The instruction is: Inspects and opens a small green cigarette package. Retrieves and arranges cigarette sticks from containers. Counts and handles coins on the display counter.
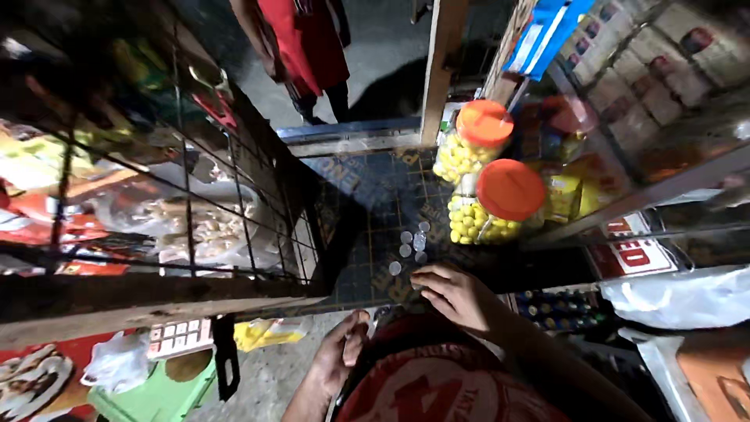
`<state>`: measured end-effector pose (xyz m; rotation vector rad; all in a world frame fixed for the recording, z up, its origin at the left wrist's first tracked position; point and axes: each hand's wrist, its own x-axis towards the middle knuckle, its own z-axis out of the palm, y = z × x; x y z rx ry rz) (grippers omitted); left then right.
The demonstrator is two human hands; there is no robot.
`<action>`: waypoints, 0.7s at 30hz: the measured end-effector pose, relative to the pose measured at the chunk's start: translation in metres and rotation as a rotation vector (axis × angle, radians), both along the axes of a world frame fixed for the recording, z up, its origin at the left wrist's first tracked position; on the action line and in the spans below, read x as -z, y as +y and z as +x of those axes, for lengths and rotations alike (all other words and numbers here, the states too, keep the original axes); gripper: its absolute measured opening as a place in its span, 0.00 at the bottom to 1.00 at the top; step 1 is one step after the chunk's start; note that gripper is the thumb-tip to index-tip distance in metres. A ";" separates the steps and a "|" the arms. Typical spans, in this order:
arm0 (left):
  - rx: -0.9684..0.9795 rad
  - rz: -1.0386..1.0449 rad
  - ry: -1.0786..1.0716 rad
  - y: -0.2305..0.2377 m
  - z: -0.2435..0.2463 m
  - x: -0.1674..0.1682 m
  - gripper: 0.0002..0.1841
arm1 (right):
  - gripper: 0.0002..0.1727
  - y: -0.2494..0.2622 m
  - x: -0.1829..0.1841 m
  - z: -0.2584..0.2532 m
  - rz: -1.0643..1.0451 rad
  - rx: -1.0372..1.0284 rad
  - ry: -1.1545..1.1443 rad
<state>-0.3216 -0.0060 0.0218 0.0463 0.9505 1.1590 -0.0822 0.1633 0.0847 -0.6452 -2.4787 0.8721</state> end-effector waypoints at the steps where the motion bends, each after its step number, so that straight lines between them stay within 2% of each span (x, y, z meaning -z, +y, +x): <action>1: -0.007 0.008 0.044 -0.005 -0.001 -0.004 0.15 | 0.14 0.002 0.006 0.001 0.052 0.046 0.007; 4: -0.061 0.123 -0.091 -0.018 -0.007 0.000 0.18 | 0.18 0.011 0.014 -0.011 0.143 0.147 -0.046; 7: -0.097 0.145 -0.303 -0.024 -0.009 0.011 0.16 | 0.32 0.023 0.007 -0.032 0.057 0.200 -0.342; 9: -0.163 0.140 -0.414 -0.024 -0.007 0.017 0.13 | 0.34 0.035 0.002 -0.045 -0.030 0.219 -0.509; 12: -0.331 0.161 -0.444 -0.026 -0.002 0.018 0.11 | 0.34 0.040 0.000 -0.051 -0.048 0.208 -0.590; 16: -0.536 0.124 -0.379 -0.029 0.002 0.010 0.12 | 0.28 0.028 0.004 -0.044 0.003 0.201 -0.526; 18: -0.528 0.136 -0.375 -0.032 0.004 0.008 0.10 | 0.26 0.018 0.009 -0.041 0.091 0.197 -0.489; 21: -0.387 0.255 -0.352 -0.036 0.002 0.002 0.09 | 0.22 0.006 0.012 -0.040 0.198 0.152 -0.449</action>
